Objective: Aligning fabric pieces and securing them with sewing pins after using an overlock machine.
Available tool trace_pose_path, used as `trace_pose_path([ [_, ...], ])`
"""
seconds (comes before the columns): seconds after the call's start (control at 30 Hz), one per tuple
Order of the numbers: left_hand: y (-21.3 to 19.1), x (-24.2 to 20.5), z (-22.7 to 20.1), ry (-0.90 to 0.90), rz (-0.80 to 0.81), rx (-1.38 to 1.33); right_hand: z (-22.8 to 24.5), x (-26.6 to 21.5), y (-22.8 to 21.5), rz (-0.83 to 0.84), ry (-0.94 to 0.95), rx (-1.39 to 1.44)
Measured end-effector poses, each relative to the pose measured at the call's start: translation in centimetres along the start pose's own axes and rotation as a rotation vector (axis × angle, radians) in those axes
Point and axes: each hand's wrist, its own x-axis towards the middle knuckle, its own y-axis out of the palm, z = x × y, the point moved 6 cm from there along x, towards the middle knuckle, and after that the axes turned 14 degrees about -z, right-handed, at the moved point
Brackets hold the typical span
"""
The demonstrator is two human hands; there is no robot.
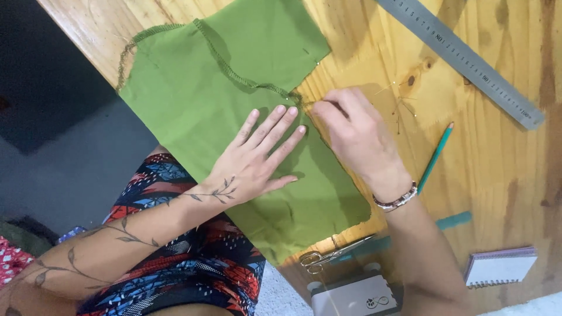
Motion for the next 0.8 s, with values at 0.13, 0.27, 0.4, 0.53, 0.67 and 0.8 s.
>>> trace_pose_path([
  [0.13,-0.2,-0.1,0.1,0.027,-0.013,0.037,1.1,0.6,-0.2,0.06,-0.22,-0.189],
  [0.27,-0.1,-0.1,0.1,0.035,-0.007,0.037,1.0,0.2,0.1,0.07,-0.303,-0.239],
  [0.4,0.2,-0.4,0.1,0.051,-0.009,0.061,0.5,-0.2,0.5,0.079,-0.237,-0.119],
  [0.53,0.7,-0.5,0.1,0.054,0.003,0.065,0.6,-0.3,0.8,0.016,-0.206,-0.044],
  [0.67,0.6,-0.5,0.1,0.076,-0.009,0.104,1.7,-0.5,0.9,-0.062,-0.284,-0.085],
  [0.8,0.4,-0.3,-0.1,0.059,-0.003,0.046,0.4,-1.5,-1.1,-0.013,-0.19,-0.026],
])
